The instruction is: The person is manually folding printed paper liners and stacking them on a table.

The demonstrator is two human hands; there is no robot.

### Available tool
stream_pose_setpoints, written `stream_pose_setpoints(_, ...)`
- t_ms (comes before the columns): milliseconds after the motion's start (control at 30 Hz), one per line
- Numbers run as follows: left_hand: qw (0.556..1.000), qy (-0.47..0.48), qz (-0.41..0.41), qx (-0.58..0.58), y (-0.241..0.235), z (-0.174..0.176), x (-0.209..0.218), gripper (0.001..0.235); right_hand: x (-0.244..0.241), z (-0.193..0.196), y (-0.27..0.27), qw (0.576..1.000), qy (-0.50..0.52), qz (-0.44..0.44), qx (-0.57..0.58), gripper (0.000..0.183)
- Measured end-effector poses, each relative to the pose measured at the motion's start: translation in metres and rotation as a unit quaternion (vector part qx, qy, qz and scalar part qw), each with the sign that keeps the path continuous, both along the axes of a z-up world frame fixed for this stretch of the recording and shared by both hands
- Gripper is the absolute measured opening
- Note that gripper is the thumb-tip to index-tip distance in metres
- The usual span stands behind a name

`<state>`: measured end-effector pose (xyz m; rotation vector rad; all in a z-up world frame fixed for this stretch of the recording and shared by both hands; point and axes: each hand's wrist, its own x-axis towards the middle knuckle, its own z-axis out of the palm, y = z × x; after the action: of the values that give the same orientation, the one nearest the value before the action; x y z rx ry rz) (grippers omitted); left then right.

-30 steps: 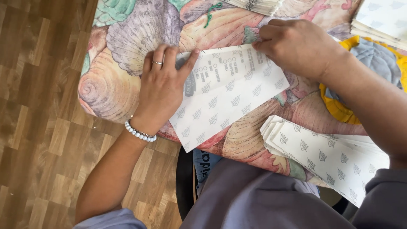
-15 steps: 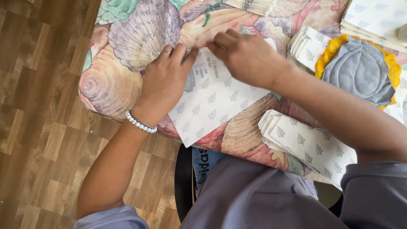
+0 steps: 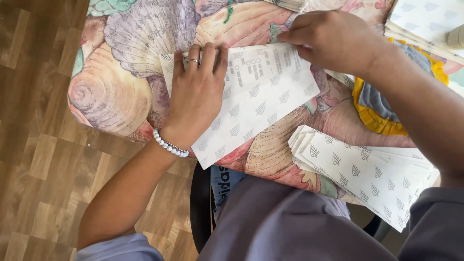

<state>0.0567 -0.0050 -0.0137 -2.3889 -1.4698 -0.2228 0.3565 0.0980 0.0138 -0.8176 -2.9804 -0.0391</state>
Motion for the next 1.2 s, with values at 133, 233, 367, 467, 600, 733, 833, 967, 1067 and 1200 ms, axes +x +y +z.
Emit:
stream_pose_setpoints(133,1.000,0.022,-0.007,-0.007,0.001,0.004,0.000,0.060,-0.008,0.008,-0.008,0.985,-0.092,0.032,0.140,0.045)
stream_pose_setpoints(233,0.998,0.034,-0.011,-0.051,0.003,0.008,0.002,0.069,-0.008,0.010,-0.016,0.974,-0.121,0.061,0.183,0.044)
stream_pose_setpoints(367,0.999,0.028,-0.020,-0.028,0.003,0.007,0.000,0.062,-0.007,0.006,-0.017,0.963,-0.152,0.072,0.212,0.044)
stream_pose_setpoints(467,0.999,0.035,-0.011,-0.034,0.003,0.008,0.002,0.061,-0.007,0.005,-0.017,0.960,-0.162,0.073,0.214,0.035)
stream_pose_setpoints(600,0.999,0.039,-0.004,-0.026,0.003,0.008,0.003,0.060,-0.013,0.010,-0.016,0.961,-0.179,0.069,0.201,0.042)
stream_pose_setpoints(733,0.998,0.052,-0.003,-0.030,0.003,0.009,0.003,0.062,-0.021,0.013,-0.015,0.965,-0.191,0.064,0.166,0.040)
stream_pose_setpoints(833,0.999,0.048,-0.006,-0.024,0.002,0.012,0.003,0.057,-0.018,0.015,-0.010,0.965,-0.199,0.064,0.158,0.039)
stream_pose_setpoints(967,0.999,0.036,-0.008,-0.016,0.001,0.008,0.003,0.058,0.004,0.018,-0.015,0.969,-0.165,0.057,0.176,0.014)
stream_pose_setpoints(1067,1.000,0.022,-0.006,-0.014,0.001,0.005,0.004,0.059,0.020,0.030,-0.028,0.968,-0.211,-0.018,0.137,0.030)
stream_pose_setpoints(1200,0.999,0.018,-0.001,-0.032,0.001,0.004,0.005,0.060,-0.001,0.041,-0.049,0.966,-0.038,-0.029,0.255,0.037)
